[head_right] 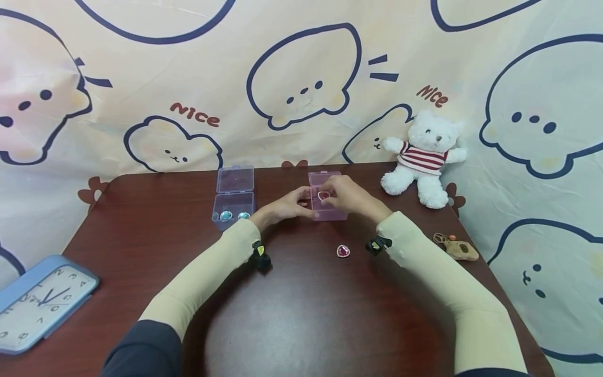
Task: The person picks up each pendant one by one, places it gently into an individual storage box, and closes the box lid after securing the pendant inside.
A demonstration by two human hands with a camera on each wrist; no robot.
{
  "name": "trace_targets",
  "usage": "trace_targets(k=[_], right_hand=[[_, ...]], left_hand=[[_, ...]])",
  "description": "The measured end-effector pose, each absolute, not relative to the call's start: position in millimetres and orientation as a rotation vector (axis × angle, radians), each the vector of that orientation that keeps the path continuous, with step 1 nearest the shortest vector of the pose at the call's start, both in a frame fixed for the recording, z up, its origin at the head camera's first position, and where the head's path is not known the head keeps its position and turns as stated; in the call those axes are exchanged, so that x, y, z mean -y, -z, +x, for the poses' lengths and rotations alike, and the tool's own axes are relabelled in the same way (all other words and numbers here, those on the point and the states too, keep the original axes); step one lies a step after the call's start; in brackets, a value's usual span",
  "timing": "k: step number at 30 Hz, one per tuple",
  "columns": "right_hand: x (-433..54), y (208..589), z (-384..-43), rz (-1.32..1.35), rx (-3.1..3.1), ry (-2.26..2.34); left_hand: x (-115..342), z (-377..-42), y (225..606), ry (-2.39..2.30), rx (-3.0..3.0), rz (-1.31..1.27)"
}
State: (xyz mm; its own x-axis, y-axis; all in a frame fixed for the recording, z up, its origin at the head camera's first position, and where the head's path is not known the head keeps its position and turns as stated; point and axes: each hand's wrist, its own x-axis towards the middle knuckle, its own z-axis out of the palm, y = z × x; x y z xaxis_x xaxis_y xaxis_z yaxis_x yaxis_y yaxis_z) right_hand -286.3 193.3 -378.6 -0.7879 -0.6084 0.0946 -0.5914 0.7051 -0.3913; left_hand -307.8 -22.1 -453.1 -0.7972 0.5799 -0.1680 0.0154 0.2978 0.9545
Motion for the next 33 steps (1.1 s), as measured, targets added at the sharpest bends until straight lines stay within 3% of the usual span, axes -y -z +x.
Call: trace_targets(k=[25,33], right_hand=[[-177.8,395.2,-301.2,-0.998,-2.858,0.521],[-175.1,402.6,-301.7,-0.886,-2.814,0.581]], left_hand=[[24.5,-305.5,449.8,-1.532,-2.082,0.547],[24.2,-306.0,451.6,-1.515,-2.088,0.567]])
